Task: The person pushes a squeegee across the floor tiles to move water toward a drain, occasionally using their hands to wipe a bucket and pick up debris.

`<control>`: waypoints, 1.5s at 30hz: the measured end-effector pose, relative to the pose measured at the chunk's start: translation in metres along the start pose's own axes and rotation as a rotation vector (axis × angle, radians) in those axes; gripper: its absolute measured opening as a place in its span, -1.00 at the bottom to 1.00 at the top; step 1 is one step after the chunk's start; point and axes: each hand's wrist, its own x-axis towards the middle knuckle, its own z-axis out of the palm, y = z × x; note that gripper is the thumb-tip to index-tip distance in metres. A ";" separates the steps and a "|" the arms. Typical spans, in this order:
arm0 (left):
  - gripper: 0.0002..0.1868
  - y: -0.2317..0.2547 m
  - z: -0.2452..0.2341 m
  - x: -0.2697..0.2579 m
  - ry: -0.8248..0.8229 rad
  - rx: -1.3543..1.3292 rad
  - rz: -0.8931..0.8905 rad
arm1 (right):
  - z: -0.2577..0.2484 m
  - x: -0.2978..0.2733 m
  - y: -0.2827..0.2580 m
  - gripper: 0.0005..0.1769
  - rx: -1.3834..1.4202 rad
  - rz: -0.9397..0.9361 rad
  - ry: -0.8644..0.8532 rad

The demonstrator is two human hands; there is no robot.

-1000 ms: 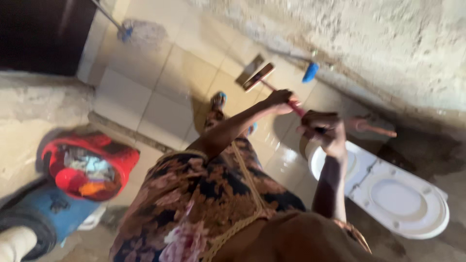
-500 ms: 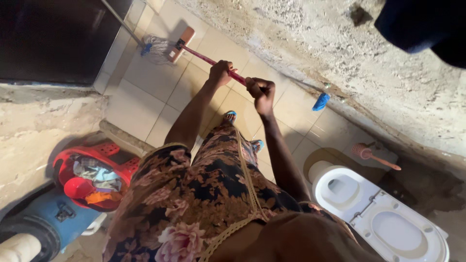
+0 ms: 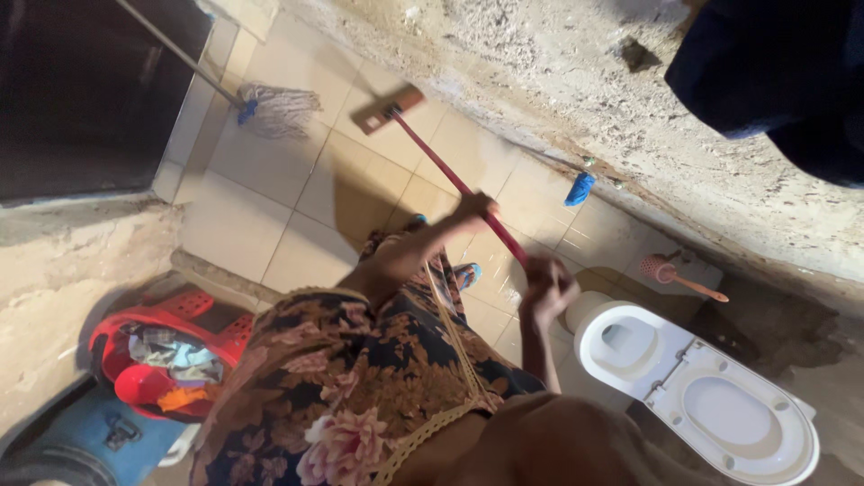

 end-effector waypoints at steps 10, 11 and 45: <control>-0.70 0.151 0.007 0.025 -0.389 -0.078 0.149 | -0.027 -0.032 -0.097 -0.63 -0.077 -0.225 0.085; -0.67 0.161 -0.001 0.022 -0.361 -0.097 0.136 | -0.026 -0.030 -0.112 -0.63 -0.080 -0.228 0.063; -0.58 0.227 0.127 0.007 -0.479 0.027 0.230 | -0.176 -0.036 -0.100 -0.63 -0.231 -0.149 0.043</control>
